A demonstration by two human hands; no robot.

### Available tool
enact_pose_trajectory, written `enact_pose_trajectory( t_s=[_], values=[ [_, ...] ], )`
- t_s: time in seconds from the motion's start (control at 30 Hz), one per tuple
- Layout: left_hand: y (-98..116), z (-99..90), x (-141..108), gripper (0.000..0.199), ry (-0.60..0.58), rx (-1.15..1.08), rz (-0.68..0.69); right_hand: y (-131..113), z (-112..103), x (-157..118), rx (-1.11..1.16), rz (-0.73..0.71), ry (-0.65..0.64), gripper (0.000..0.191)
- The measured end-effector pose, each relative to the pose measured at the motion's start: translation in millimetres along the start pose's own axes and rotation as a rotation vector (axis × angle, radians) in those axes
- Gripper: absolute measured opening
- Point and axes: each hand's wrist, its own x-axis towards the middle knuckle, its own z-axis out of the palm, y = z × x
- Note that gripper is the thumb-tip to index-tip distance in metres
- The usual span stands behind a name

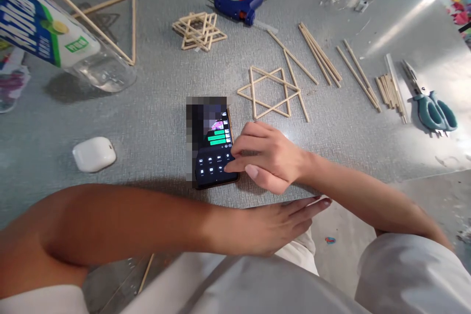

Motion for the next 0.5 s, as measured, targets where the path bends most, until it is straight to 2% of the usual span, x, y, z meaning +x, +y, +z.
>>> enact_pose_trajectory(
  t_s=[0.27,0.43,0.5],
  values=[
    [-1.7,0.0,0.9,0.052,-0.027,-0.053,0.024,-1.5,7.1,3.9,-0.058,0.009,0.01,0.045],
    [5.5,18.5,3.6,0.052,0.051,-0.117,-0.02,-1.7,10.5,8.9,-0.044,0.044,0.102,0.051],
    [10.7,27.4,1.5,0.05,0.012,-0.094,0.001,-1.0,11.8,10.7,0.003,0.055,0.161,0.049]
  ],
)
